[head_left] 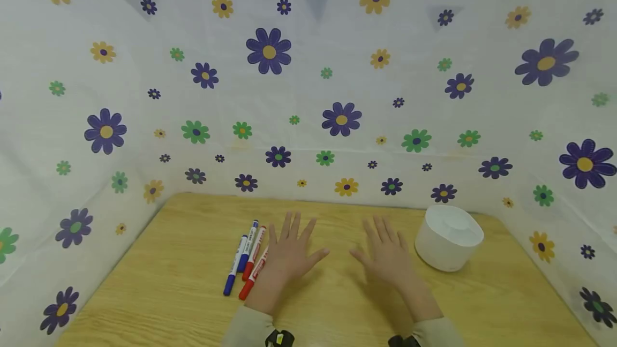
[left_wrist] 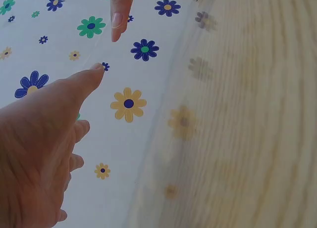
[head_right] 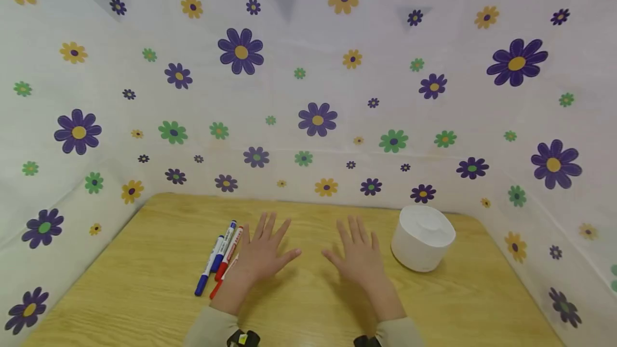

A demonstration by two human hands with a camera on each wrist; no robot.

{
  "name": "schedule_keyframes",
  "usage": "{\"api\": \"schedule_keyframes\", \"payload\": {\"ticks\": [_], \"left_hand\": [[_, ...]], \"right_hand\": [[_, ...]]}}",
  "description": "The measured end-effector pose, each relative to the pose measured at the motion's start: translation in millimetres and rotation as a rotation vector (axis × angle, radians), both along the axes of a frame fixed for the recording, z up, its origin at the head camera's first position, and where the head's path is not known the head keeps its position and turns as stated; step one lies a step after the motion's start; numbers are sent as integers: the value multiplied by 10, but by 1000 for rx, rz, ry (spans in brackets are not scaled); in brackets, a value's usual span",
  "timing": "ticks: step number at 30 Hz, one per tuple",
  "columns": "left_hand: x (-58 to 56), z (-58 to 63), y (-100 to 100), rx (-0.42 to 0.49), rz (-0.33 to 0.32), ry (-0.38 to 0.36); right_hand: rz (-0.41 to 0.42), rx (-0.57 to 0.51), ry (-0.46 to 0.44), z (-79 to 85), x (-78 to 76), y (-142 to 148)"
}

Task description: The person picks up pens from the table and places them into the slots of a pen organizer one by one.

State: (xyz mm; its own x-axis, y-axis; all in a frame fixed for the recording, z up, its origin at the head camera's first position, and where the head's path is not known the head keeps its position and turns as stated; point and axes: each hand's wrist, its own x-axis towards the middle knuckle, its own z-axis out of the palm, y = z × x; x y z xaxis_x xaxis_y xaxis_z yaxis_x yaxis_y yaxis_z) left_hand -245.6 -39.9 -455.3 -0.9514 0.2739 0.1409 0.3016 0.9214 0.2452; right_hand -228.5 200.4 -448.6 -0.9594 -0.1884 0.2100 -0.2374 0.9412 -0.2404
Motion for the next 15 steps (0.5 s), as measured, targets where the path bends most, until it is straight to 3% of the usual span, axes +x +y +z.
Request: {"api": "schedule_keyframes", "payload": {"ticks": [9, 15], "left_hand": [[80, 125, 123, 22, -55, 1], [194, 155, 295, 5, -133, 10]], "right_hand": [[-46, -1, 50, 230, 21, 215], [-88, -20, 63, 398, 100, 434]]}}
